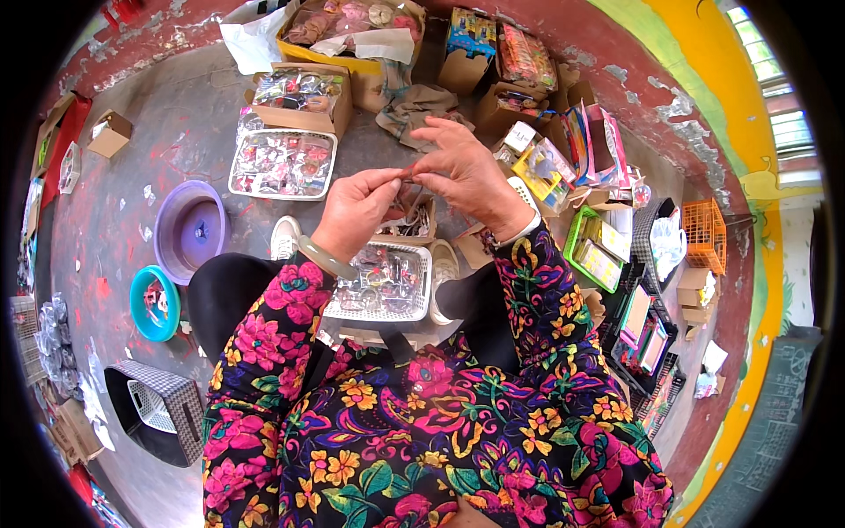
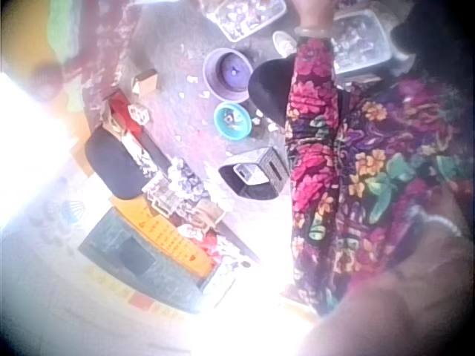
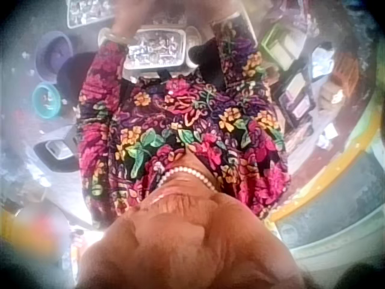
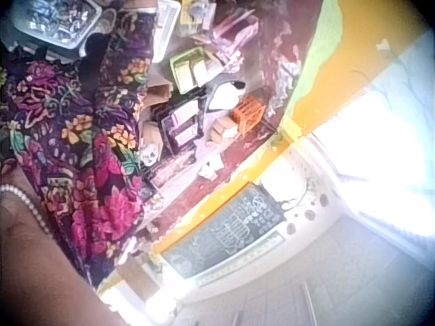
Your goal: The person sits on the floor and repeatedly picks up small items from a white basket, places them into small plastic bags, and seals the bags. The person then places the packaged items into a cardboard box. The task involves handling small objects and plastic packaging materials.
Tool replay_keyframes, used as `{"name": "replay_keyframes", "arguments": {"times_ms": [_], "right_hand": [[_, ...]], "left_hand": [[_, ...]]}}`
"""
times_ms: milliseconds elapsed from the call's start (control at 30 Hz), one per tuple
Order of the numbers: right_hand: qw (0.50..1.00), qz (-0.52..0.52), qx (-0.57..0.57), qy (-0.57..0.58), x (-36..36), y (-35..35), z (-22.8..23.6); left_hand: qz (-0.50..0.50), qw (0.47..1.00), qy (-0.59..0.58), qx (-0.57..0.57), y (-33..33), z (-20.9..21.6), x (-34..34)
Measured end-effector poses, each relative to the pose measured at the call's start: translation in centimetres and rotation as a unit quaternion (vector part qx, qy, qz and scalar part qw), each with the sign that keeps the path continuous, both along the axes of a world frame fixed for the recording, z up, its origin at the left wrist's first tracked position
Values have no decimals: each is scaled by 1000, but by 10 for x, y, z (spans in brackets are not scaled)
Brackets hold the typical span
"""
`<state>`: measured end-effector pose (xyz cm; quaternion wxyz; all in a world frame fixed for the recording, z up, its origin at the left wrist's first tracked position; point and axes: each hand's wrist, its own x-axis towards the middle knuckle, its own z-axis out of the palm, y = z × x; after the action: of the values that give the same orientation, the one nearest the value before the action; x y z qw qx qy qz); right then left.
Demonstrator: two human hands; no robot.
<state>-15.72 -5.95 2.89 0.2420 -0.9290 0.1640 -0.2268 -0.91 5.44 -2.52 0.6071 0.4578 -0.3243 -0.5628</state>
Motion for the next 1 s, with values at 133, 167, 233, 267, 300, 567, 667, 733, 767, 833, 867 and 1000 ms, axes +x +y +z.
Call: {"name": "replay_keyframes", "arguments": {"times_ms": [133, 167, 233, 267, 300, 567, 667, 733, 767, 833, 867, 1000], "right_hand": [[997, 61, -17, 38, 1, 0, 1], [995, 84, -29, 51, 2, 0, 2], [995, 84, -14, 58, 2, 5, -1], [995, 84, -6, 62, 2, 7, -2], [996, 68, -12, 51, 3, 7, -2], [995, -31, 87, -36, -1, 0, 7], [996, -29, 80, -32, -4, -1, 13], [998, -20, 52, -25, -4, -1, 12], [999, -14, 34, -26, -4, -1, 9], [1000, -2, 8, -23, -2, -1, 5], [1000, 5, -1, -19, -1, 0, 4], [1000, -8, 3, -20, 2, 3, -1]], "left_hand": [[-3, 997, -67, -32, 0, -3, -3], [-8, 998, -62, -28, 0, -3, -4], [-19, 998, -52, -22, 1, -4, -5], [-15, 998, -58, -12, 1, -4, -4], [-10, 998, -64, -2, 1, -5, -3], [34, 995, 85, 37, 1, 11, 4], [35, 990, 131, 35, 2, 12, 9], [36, 987, 153, 38, 3, 14, 9], [29, 987, 154, 35, 3, 12, 10], [15, 987, 156, 30, 3, 9, 12], [14, 989, 141, 31, 3, 10, 11], [10, 994, 102, 23, 3, 10, 8]]}}
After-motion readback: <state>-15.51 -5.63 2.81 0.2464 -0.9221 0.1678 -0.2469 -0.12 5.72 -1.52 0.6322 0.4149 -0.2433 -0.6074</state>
